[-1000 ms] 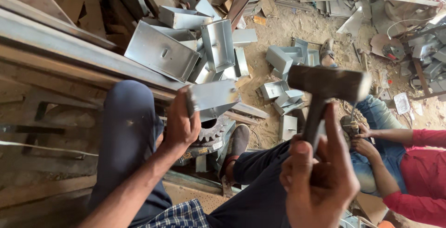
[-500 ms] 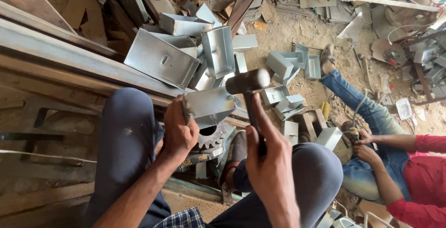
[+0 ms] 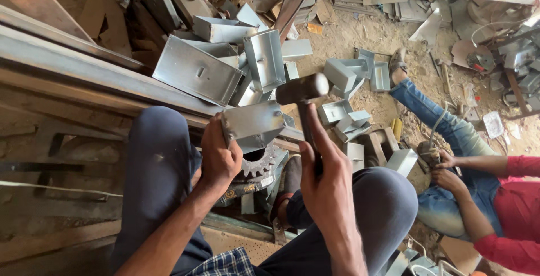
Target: The person positions rectangular metal boxes against a heavy metal base and strikes the edges with a hammer. They pick up various boxes from a pile on the ground and set them aside after hammering them.
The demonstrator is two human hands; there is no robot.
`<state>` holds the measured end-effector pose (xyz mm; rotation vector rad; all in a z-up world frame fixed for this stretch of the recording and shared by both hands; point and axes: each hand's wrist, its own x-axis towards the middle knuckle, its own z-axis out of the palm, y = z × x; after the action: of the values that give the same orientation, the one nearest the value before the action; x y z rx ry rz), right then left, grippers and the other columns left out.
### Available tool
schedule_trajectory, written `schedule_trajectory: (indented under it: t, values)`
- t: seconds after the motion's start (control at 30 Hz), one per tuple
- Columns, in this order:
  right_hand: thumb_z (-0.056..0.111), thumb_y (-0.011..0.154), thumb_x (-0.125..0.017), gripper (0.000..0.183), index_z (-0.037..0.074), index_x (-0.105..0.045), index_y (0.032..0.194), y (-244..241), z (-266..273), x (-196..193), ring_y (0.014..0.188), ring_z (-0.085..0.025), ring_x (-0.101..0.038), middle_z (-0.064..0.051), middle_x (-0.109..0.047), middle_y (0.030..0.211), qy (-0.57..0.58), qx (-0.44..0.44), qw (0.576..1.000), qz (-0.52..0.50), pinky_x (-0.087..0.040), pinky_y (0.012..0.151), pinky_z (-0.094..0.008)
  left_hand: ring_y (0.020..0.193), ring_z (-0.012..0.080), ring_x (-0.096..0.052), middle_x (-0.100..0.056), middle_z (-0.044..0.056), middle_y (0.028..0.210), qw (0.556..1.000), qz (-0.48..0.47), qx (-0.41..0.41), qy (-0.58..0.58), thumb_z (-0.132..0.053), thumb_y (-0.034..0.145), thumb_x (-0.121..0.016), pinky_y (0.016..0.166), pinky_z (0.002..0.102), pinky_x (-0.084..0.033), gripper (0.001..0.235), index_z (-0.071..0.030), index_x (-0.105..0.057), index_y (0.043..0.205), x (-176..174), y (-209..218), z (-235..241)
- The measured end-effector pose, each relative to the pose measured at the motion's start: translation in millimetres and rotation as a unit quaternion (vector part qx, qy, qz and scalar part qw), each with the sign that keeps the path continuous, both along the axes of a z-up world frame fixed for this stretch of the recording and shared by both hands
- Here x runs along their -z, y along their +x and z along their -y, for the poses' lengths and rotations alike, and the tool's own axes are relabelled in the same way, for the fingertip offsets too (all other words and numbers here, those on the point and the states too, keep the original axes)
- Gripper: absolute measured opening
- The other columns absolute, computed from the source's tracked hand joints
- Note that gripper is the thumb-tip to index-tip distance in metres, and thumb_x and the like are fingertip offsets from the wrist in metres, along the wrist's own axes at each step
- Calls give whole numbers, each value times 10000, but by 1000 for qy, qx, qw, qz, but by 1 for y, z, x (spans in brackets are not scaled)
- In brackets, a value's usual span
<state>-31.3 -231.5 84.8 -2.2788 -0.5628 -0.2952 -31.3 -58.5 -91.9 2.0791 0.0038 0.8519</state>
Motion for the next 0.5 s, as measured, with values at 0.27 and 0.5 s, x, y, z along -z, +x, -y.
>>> schedule_trajectory:
  t: [0.27, 0.5]
  values:
    - [109, 1046, -545, 524, 95, -451, 1562, -6, 9, -6, 527, -134, -476, -119, -687, 803, 28, 112, 993, -27, -387, 472, -333, 1002, 487, -582, -548, 312, 1125, 999, 34, -5, 35, 34, 902, -488, 875, 542, -488, 417, 140, -451, 1303, 5, 0, 0]
    - [75, 1010, -568, 537, 77, -467, 1538, -5, 3, 9, 604, -157, -615, -167, -778, 1059, 19, 37, 996, -84, -495, 521, -352, 973, 470, -588, -548, 300, 1090, 1000, 14, -14, 10, 42, 937, -479, 852, 526, -491, 373, 134, -471, 1298, 12, 0, 4]
